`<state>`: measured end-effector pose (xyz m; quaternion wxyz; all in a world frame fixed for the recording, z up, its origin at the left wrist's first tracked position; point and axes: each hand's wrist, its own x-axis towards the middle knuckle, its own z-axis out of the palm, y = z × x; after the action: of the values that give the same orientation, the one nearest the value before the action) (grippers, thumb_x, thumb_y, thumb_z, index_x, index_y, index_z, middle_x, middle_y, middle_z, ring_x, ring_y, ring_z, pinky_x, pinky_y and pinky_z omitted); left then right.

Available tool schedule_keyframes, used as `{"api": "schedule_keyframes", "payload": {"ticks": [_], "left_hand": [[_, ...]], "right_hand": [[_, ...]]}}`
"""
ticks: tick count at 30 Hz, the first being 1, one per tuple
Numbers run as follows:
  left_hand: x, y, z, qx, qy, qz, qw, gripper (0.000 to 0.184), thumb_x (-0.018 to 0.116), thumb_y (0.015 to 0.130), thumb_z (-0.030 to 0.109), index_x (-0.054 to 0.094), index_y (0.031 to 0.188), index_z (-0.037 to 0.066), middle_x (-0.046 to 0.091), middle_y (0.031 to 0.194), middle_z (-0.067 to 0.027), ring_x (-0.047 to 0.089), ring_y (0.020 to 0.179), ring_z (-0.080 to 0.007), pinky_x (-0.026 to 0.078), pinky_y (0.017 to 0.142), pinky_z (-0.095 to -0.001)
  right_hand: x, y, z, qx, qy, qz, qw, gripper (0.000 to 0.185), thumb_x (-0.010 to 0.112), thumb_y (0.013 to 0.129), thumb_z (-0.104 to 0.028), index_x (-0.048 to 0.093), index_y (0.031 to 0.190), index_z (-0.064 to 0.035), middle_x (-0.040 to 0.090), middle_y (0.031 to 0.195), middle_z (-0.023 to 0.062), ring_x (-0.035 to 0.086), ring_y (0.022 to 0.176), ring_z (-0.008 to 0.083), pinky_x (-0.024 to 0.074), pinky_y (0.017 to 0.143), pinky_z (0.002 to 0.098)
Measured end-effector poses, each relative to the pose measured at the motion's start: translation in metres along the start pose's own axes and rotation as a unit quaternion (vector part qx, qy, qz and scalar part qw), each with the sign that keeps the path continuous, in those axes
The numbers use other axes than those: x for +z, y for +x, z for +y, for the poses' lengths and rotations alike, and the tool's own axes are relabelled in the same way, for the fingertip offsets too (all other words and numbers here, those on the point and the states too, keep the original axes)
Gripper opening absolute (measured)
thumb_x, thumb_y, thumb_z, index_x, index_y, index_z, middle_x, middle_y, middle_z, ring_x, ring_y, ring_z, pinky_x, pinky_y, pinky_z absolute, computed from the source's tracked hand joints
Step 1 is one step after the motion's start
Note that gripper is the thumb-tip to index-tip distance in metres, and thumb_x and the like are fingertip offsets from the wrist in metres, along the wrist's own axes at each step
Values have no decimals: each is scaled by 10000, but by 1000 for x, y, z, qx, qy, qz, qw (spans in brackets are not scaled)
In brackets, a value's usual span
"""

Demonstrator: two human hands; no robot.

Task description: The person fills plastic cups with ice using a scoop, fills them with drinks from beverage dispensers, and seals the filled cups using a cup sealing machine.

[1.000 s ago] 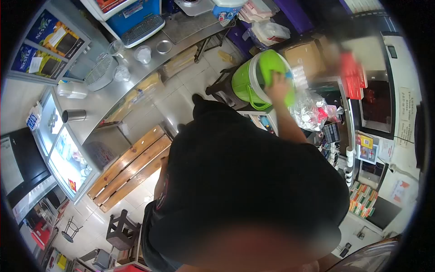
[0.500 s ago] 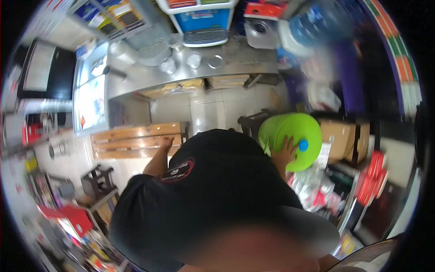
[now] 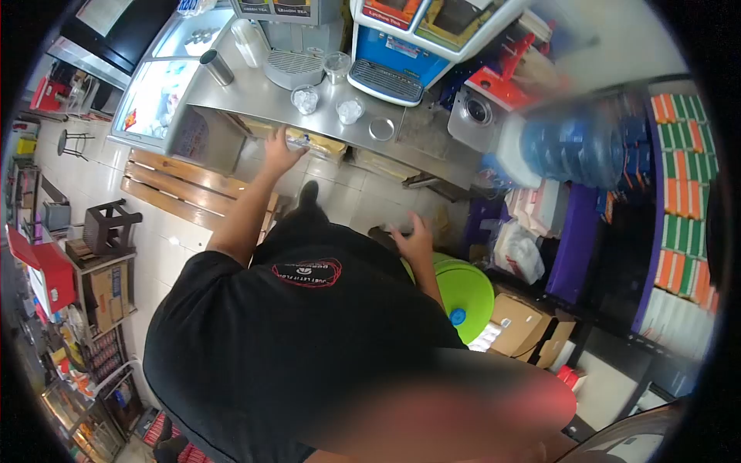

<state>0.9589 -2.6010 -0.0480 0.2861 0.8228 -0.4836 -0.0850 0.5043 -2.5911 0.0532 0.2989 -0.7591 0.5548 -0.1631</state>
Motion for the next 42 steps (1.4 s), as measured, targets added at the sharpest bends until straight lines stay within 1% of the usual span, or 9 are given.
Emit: {"api": "schedule_keyframes", "payload": {"ticks": [5, 7, 10, 12, 14, 22, 27, 36, 42], "left_hand": [[-8, 91, 26, -31, 20, -25, 999, 1184, 960, 629, 415, 304, 1572, 127, 369, 1534, -258, 384, 1379, -494, 398, 1143, -556], [8, 114, 15, -32, 1, -60, 998, 1270, 973, 606, 414, 249, 1614, 140, 332, 1573, -253, 365, 1398, -505, 394, 1158, -550], [28, 137, -13, -41, -66, -110, 991, 1220, 949, 657, 320, 231, 1615, 82, 407, 1540, -258, 407, 1403, -472, 418, 1150, -505], [44, 140, -32, -9, -137, -101, 985, 1047, 909, 709, 233, 316, 1543, 11, 567, 1381, -276, 530, 1313, -444, 466, 1101, -487], [54, 142, -51, 16, -183, -100, 978, 1029, 914, 703, 234, 335, 1524, 12, 587, 1362, -270, 554, 1282, -456, 480, 1083, -495], [41, 161, -43, 23, -332, -159, 930, 940, 954, 647, 242, 477, 1426, 19, 639, 1343, -240, 618, 1238, -447, 531, 1026, -470], [37, 191, -30, 115, -436, -25, 892, 773, 917, 711, 108, 518, 1365, 6, 661, 1268, -138, 662, 1160, -282, 537, 1006, -395], [-25, 275, 20, 83, -384, 35, 919, 739, 936, 684, 198, 569, 1290, -11, 692, 1208, -201, 685, 1122, -341, 538, 963, -422], [-42, 299, 38, 49, -345, 43, 936, 683, 933, 702, 234, 597, 1224, -50, 737, 1104, -211, 728, 979, -291, 569, 880, -391]], "right_hand": [[77, 179, -87, -62, 129, -83, 986, 984, 928, 728, -354, 434, 1509, -17, 505, 1473, 259, 506, 1359, 409, 458, 1098, 473], [114, 232, -113, -10, 54, -32, 998, 1242, 985, 628, -357, 275, 1589, -17, 394, 1574, 251, 383, 1468, 407, 383, 1191, 451], [153, 293, -134, 43, -111, -30, 992, 1397, 1023, 547, -390, 196, 1605, -6, 344, 1595, 295, 406, 1453, 401, 374, 1198, 464], [180, 316, -124, 65, -98, -32, 993, 1351, 1022, 547, -371, 240, 1586, -3, 377, 1576, 285, 422, 1442, 398, 386, 1189, 461], [198, 332, -103, 89, -48, -24, 995, 1195, 1020, 551, -326, 378, 1502, 6, 495, 1491, 249, 494, 1384, 385, 425, 1157, 442], [216, 328, -63, 42, 168, 54, 983, 958, 1007, 617, -206, 478, 1385, 13, 572, 1365, 192, 570, 1276, 307, 473, 1090, 401], [172, 338, -66, -7, 334, 182, 925, 881, 976, 659, -42, 480, 1387, -18, 598, 1319, 118, 597, 1220, 239, 503, 1045, 371], [58, 390, -101, 42, 307, 374, 874, 786, 1004, 652, -129, 549, 1280, 0, 617, 1250, 113, 602, 1153, 229, 500, 1009, 362], [37, 428, -106, 49, 368, 320, 872, 767, 961, 684, -35, 548, 1329, 7, 628, 1308, 131, 609, 1181, 234, 488, 1043, 372]]}}
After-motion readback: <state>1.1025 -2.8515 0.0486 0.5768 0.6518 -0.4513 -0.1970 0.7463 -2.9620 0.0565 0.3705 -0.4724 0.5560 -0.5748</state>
